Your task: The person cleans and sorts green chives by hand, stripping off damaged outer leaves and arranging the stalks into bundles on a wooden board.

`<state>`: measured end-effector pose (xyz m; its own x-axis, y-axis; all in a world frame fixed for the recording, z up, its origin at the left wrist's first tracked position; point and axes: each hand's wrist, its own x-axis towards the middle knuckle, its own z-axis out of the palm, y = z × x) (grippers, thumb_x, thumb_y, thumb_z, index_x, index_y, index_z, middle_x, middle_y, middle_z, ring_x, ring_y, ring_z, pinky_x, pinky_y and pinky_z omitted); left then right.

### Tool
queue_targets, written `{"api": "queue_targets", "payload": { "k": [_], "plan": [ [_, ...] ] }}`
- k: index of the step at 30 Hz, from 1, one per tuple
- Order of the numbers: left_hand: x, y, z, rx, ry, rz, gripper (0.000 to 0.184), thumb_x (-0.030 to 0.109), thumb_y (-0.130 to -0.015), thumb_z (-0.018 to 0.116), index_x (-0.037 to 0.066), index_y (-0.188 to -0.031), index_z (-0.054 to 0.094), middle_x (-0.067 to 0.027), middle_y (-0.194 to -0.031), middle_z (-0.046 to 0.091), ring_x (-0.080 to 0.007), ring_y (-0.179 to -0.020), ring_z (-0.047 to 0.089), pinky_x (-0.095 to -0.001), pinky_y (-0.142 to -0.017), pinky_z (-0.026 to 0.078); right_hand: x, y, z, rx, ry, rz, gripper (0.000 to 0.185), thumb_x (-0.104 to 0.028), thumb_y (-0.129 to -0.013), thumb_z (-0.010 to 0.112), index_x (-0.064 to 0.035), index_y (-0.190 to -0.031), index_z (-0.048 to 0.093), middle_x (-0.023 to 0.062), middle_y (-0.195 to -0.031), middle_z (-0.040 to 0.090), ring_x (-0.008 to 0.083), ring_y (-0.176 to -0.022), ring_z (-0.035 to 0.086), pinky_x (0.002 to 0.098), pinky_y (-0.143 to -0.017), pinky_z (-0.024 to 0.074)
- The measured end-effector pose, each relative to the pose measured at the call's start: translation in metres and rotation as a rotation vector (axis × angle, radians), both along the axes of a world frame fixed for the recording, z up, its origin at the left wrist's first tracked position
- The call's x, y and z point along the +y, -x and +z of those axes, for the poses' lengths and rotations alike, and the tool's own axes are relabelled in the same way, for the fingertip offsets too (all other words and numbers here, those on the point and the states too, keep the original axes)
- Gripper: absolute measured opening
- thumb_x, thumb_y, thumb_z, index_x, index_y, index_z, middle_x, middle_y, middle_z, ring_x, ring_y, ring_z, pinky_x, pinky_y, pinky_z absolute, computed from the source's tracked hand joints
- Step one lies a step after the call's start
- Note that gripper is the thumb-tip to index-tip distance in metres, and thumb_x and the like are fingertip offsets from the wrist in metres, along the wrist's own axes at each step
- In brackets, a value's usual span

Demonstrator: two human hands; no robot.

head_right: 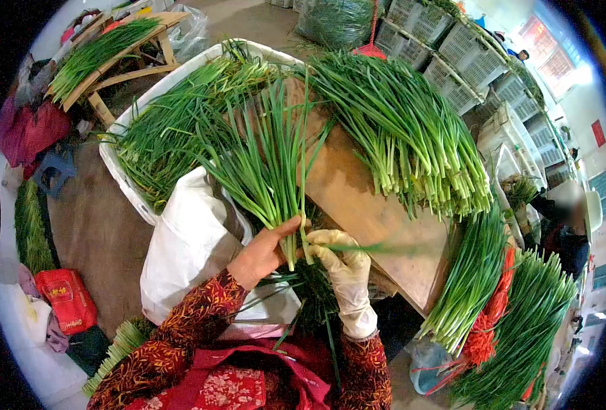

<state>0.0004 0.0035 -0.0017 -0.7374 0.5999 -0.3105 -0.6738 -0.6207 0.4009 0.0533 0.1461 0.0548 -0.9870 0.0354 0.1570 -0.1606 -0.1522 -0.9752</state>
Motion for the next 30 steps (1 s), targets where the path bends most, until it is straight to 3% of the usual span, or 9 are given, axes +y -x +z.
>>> {"api": "queue_targets", "payload": {
  "k": [5,9,11,13,17,18,23,27,30],
  "plan": [
    [-0.003,-0.004,0.025,0.088,-0.038,0.050,0.025,0.019,-0.084,0.059,0.004,-0.103,0.053,-0.0088,-0.095,0.059,-0.0258,-0.094,0.059,-0.0405,-0.082,0.050,0.006,-0.029,-0.004,0.235,-0.141,-0.101,0.012,-0.010,-0.079,0.063,-0.0006,-0.083,0.057,0.0134,-0.084,0.063,0.0215,-0.081,0.061,0.0380,-0.085,0.0440],
    [-0.024,0.022,0.049,0.304,0.159,0.351,0.024,0.024,-0.086,0.055,0.004,-0.099,0.051,-0.0075,-0.088,0.058,-0.0215,-0.089,0.061,-0.0369,-0.076,0.053,0.002,-0.057,-0.003,0.161,0.030,-0.009,0.015,-0.015,-0.077,0.065,-0.0026,-0.078,0.058,0.0098,-0.068,0.061,0.0207,-0.068,0.061,0.0437,-0.086,0.0411],
    [-0.036,0.045,0.056,0.493,0.204,0.645,0.023,0.024,-0.087,0.054,0.006,-0.100,0.051,-0.0054,-0.088,0.056,-0.0163,-0.083,0.059,-0.0328,-0.071,0.052,0.014,-0.066,-0.006,-0.431,-0.138,0.357,0.030,-0.019,-0.076,0.065,0.0014,-0.098,0.060,0.0158,-0.091,0.062,0.0265,-0.082,0.061,0.0390,-0.084,0.0441],
    [-0.037,0.058,0.062,0.540,0.061,0.695,0.021,0.023,-0.088,0.053,0.008,-0.102,0.051,-0.0027,-0.088,0.054,-0.0117,-0.078,0.055,-0.0292,-0.066,0.049,0.016,-0.058,-0.003,-0.274,-1.015,0.433,0.033,-0.015,-0.075,0.066,0.0008,-0.103,0.058,0.0160,-0.105,0.058,0.0245,-0.090,0.059,0.0354,-0.080,0.0466],
    [-0.020,0.050,0.055,0.272,-0.255,0.403,0.024,0.017,-0.084,0.059,0.008,-0.104,0.050,-0.0038,-0.085,0.056,-0.0130,-0.072,0.056,-0.0302,-0.065,0.051,0.047,-0.012,0.050,-0.113,-0.648,-0.302,0.026,-0.013,-0.075,0.068,-0.0067,-0.098,0.058,0.0039,-0.074,0.060,0.0123,-0.068,0.057,0.0257,-0.065,0.0491],
    [-0.012,0.043,0.047,0.239,-0.175,0.328,0.024,0.017,-0.085,0.058,0.009,-0.105,0.050,-0.0031,-0.085,0.056,-0.0120,-0.072,0.055,-0.0302,-0.065,0.050,0.056,0.003,0.062,-0.030,-1.039,-0.440,0.021,-0.017,-0.077,0.065,-0.0058,-0.094,0.058,0.0034,-0.071,0.061,0.0132,-0.067,0.058,0.0263,-0.063,0.0487],
    [0.015,0.014,0.018,0.077,0.062,0.097,0.022,0.017,-0.082,0.061,0.010,-0.101,0.053,-0.0021,-0.086,0.057,-0.0119,-0.071,0.056,-0.0307,-0.064,0.049,0.069,0.058,0.075,-0.164,-1.510,-0.460,0.026,-0.035,-0.081,0.057,-0.0097,-0.084,0.060,0.0112,-0.070,0.061,0.0278,-0.064,0.060,0.0352,-0.059,0.0459],
    [0.011,0.015,0.021,0.174,0.043,0.147,0.022,0.018,-0.082,0.061,0.010,-0.101,0.053,0.0001,-0.084,0.056,-0.0114,-0.070,0.055,-0.0298,-0.062,0.049,0.065,0.061,0.070,-0.153,-1.393,-0.460,0.025,-0.033,-0.082,0.056,-0.0091,-0.084,0.061,0.0135,-0.071,0.061,0.0293,-0.063,0.059,0.0369,-0.059,0.0458],
    [0.015,0.015,0.028,0.149,0.085,0.176,0.023,0.018,-0.082,0.061,0.007,-0.101,0.055,-0.0015,-0.085,0.059,-0.0121,-0.071,0.056,-0.0305,-0.063,0.050,0.034,0.036,0.070,-0.229,-0.899,-0.285,0.017,-0.021,-0.084,0.056,-0.0058,-0.087,0.061,0.0101,-0.065,0.060,0.0189,-0.058,0.056,0.0297,-0.057,0.0449]
  ]
}}
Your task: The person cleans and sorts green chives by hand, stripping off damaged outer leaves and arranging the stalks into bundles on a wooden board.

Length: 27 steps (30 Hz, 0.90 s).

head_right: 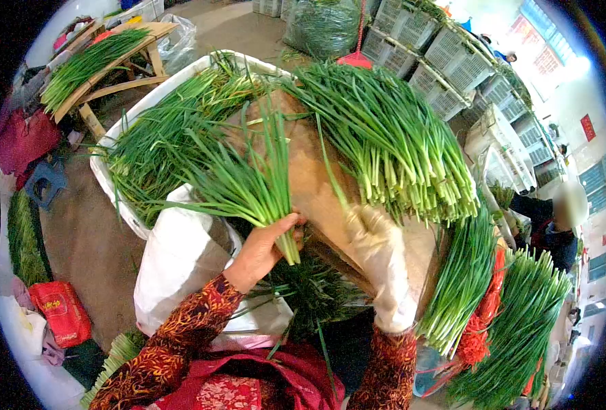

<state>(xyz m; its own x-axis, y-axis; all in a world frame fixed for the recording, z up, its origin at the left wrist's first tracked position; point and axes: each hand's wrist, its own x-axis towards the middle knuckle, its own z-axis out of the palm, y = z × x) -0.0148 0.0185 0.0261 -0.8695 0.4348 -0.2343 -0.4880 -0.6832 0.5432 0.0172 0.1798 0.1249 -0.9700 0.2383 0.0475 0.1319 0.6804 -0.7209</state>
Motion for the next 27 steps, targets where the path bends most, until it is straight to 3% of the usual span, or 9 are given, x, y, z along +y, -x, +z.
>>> {"api": "queue_targets", "payload": {
  "k": [3,5,9,11,13,15,19,24,27],
  "plan": [
    [0.003,0.000,-0.008,-0.052,-0.014,-0.055,0.029,0.020,-0.082,0.061,0.004,-0.106,0.055,-0.0025,-0.090,0.062,-0.0121,-0.071,0.057,-0.0284,-0.065,0.051,-0.027,-0.020,-0.019,-0.140,0.466,0.158,0.011,-0.010,-0.082,0.058,-0.0005,-0.088,0.061,0.0050,-0.064,0.057,0.0087,-0.058,0.051,0.0229,-0.055,0.0429],
    [-0.005,-0.001,0.008,-0.029,0.051,-0.048,0.029,0.020,-0.082,0.061,0.004,-0.105,0.055,-0.0034,-0.095,0.061,-0.0113,-0.069,0.056,-0.0264,-0.064,0.051,-0.032,-0.033,-0.037,-0.085,0.247,0.427,0.015,-0.018,-0.083,0.058,-0.0047,-0.088,0.061,0.0084,-0.068,0.060,0.0155,-0.060,0.057,0.0265,-0.056,0.0461],
    [-0.038,0.024,0.009,0.197,0.266,0.346,0.022,0.015,-0.081,0.061,0.005,-0.099,0.052,-0.0060,-0.092,0.058,-0.0101,-0.061,0.053,-0.0238,-0.053,0.047,-0.027,-0.045,-0.030,-0.720,-0.429,0.874,0.033,-0.035,-0.081,0.058,-0.0064,-0.097,0.061,0.0113,-0.091,0.063,0.0292,-0.081,0.061,0.0346,-0.069,0.0485],
    [-0.049,0.035,0.015,0.239,0.320,0.453,0.020,0.013,-0.083,0.059,0.006,-0.101,0.052,-0.0053,-0.088,0.057,-0.0091,-0.060,0.050,-0.0246,-0.052,0.045,-0.006,-0.040,-0.015,-0.244,-0.586,0.600,0.031,-0.032,-0.080,0.060,-0.0075,-0.099,0.061,0.0124,-0.098,0.062,0.0227,-0.086,0.062,0.0302,-0.071,0.0505],
    [-0.045,0.034,0.022,0.212,0.165,0.409,0.020,0.012,-0.083,0.058,0.006,-0.101,0.052,-0.0048,-0.087,0.056,-0.0088,-0.060,0.049,-0.0259,-0.053,0.045,0.006,-0.012,0.000,0.285,-0.486,0.168,0.019,-0.023,-0.081,0.062,-0.0058,-0.090,0.060,0.0098,-0.073,0.063,0.0170,-0.063,0.062,0.0255,-0.053,0.0498],
    [-0.038,0.033,0.027,0.192,-0.039,0.281,0.021,0.012,-0.084,0.058,0.008,-0.103,0.051,-0.0037,-0.082,0.054,-0.0086,-0.061,0.047,-0.0292,-0.057,0.046,0.017,0.022,0.004,0.239,-0.767,0.021,0.023,-0.027,-0.080,0.061,-0.0040,-0.078,0.056,0.0074,-0.061,0.060,0.0186,-0.047,0.054,0.0293,-0.045,0.0440],
    [-0.015,0.016,0.022,0.110,-0.083,0.115,0.026,0.014,-0.080,0.063,0.004,-0.101,0.052,-0.0055,-0.083,0.057,-0.0108,-0.065,0.052,-0.0283,-0.056,0.047,0.026,0.043,-0.011,0.052,-0.851,0.004,0.029,-0.032,-0.081,0.059,-0.0035,-0.077,0.056,0.0103,-0.061,0.060,0.0223,-0.051,0.057,0.0342,-0.050,0.0451],
    [0.005,0.002,0.005,0.039,-0.010,0.016,0.023,0.016,-0.081,0.063,0.008,-0.100,0.054,-0.0025,-0.092,0.059,-0.0092,-0.071,0.052,-0.0281,-0.059,0.046,-0.005,0.003,-0.028,0.050,-0.250,0.075,0.025,-0.029,-0.079,0.061,-0.0044,-0.083,0.060,0.0149,-0.067,0.062,0.0296,-0.064,0.061,0.0336,-0.057,0.0466],
    [0.007,-0.005,0.005,0.009,0.017,-0.002,0.025,0.018,-0.080,0.064,0.006,-0.099,0.054,-0.0023,-0.094,0.060,-0.0104,-0.077,0.055,-0.0260,-0.062,0.046,-0.027,-0.016,-0.029,-0.141,0.117,0.094,0.023,-0.026,-0.081,0.061,-0.0034,-0.085,0.060,0.0106,-0.066,0.060,0.0196,-0.058,0.057,0.0300,-0.055,0.0437]
  ]
}}
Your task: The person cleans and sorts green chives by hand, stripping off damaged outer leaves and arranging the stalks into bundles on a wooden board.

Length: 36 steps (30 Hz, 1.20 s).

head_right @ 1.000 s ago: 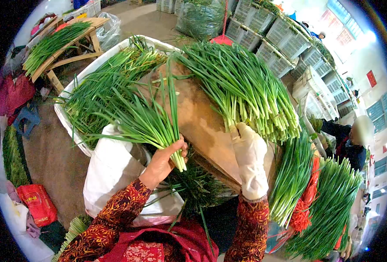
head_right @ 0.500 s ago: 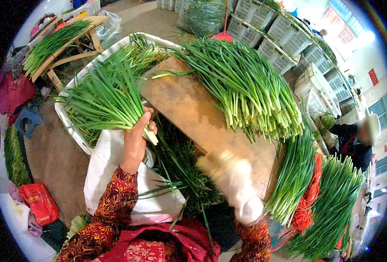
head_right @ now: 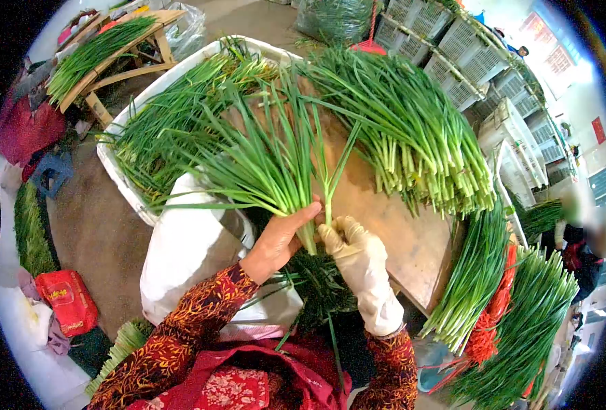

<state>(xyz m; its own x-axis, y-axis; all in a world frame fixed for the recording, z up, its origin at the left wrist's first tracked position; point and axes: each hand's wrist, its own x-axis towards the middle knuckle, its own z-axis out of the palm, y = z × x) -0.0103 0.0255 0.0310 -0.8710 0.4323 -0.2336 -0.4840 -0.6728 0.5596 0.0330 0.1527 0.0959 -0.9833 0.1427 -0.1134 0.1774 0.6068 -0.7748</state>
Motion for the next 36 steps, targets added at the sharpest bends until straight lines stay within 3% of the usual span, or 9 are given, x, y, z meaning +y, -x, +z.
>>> {"api": "queue_targets", "payload": {
  "k": [4,9,11,15,17,21,23,31,36],
  "plan": [
    [-0.003,-0.001,-0.003,-0.049,-0.043,-0.047,0.028,0.016,-0.080,0.065,0.004,-0.103,0.054,-0.0045,-0.100,0.060,-0.0131,-0.087,0.056,-0.0273,-0.073,0.048,-0.012,-0.011,-0.014,0.044,0.133,0.046,0.020,-0.020,-0.084,0.060,-0.0011,-0.080,0.057,-0.0016,-0.061,0.052,0.0043,-0.056,0.042,0.0198,-0.049,0.0344],
    [-0.010,-0.001,-0.016,-0.071,-0.012,-0.064,0.029,0.018,-0.081,0.062,0.004,-0.105,0.054,-0.0056,-0.098,0.061,-0.0142,-0.087,0.058,-0.0285,-0.071,0.049,-0.002,-0.008,-0.018,-0.072,0.132,0.112,0.028,-0.030,-0.084,0.059,-0.0023,-0.088,0.060,0.0042,-0.065,0.056,0.0109,-0.060,0.050,0.0263,-0.057,0.0427],
    [-0.014,-0.005,-0.017,-0.070,-0.017,-0.094,0.026,0.023,-0.085,0.057,0.004,-0.104,0.054,-0.0041,-0.094,0.060,-0.0137,-0.080,0.057,-0.0282,-0.067,0.048,-0.001,-0.002,-0.012,-0.068,0.414,-0.031,0.033,-0.032,-0.086,0.055,0.0006,-0.091,0.059,0.0047,-0.068,0.057,0.0120,-0.060,0.049,0.0255,-0.056,0.0423],
    [-0.019,-0.009,-0.007,-0.103,-0.111,-0.152,0.023,0.022,-0.088,0.053,0.006,-0.105,0.050,-0.0010,-0.087,0.055,-0.0103,-0.069,0.049,-0.0279,-0.061,0.043,0.003,0.020,-0.027,0.091,0.238,-0.048,0.036,-0.033,-0.090,0.049,0.0014,-0.100,0.056,0.0053,-0.077,0.058,0.0104,-0.061,0.052,0.0232,-0.055,0.0422],
    [-0.018,-0.011,-0.011,-0.100,-0.168,-0.168,0.024,0.022,-0.088,0.053,0.007,-0.106,0.048,-0.0003,-0.086,0.054,-0.0097,-0.068,0.047,-0.0273,-0.060,0.042,-0.009,0.024,-0.015,-0.084,0.743,-0.039,0.035,-0.030,-0.091,0.047,0.0017,-0.103,0.054,0.0060,-0.082,0.058,0.0091,-0.061,0.053,0.0218,-0.055,0.0422],
    [-0.019,-0.014,-0.013,-0.070,-0.254,-0.176,0.027,0.024,-0.087,0.055,0.010,-0.108,0.046,0.0012,-0.084,0.051,-0.0085,-0.065,0.044,-0.0259,-0.059,0.040,-0.015,0.026,-0.011,-0.225,0.782,-0.032,0.034,-0.028,-0.091,0.047,0.0015,-0.106,0.051,0.0055,-0.082,0.058,0.0097,-0.061,0.054,0.0220,-0.051,0.0440],
    [-0.019,-0.014,-0.014,-0.046,-0.260,-0.160,0.027,0.024,-0.086,0.056,0.009,-0.107,0.047,0.0010,-0.084,0.051,-0.0086,-0.065,0.045,-0.0260,-0.059,0.040,-0.015,0.026,-0.021,-0.004,0.656,-0.060,0.033,-0.028,-0.090,0.048,0.0008,-0.105,0.052,0.0033,-0.075,0.056,0.0095,-0.059,0.054,0.0226,-0.048,0.0438],
    [-0.009,-0.018,-0.021,-0.096,-0.073,-0.104,0.023,0.025,-0.085,0.058,0.007,-0.099,0.053,0.0008,-0.081,0.054,-0.0123,-0.071,0.051,-0.0269,-0.064,0.045,-0.024,0.021,-0.018,0.133,0.418,-0.116,0.013,-0.012,-0.083,0.059,-0.0007,-0.087,0.053,0.0036,-0.066,0.057,0.0070,-0.049,0.053,0.0209,-0.042,0.0440],
    [-0.011,-0.022,-0.016,-0.216,-0.106,-0.132,0.026,0.028,-0.088,0.052,0.010,-0.107,0.054,-0.0001,-0.091,0.058,-0.0125,-0.079,0.055,-0.0300,-0.068,0.048,-0.022,0.013,-0.043,0.277,0.554,-0.192,0.015,-0.006,-0.082,0.059,-0.0003,-0.095,0.055,0.0027,-0.075,0.058,0.0072,-0.064,0.053,0.0205,-0.056,0.0445]
  ]
}}
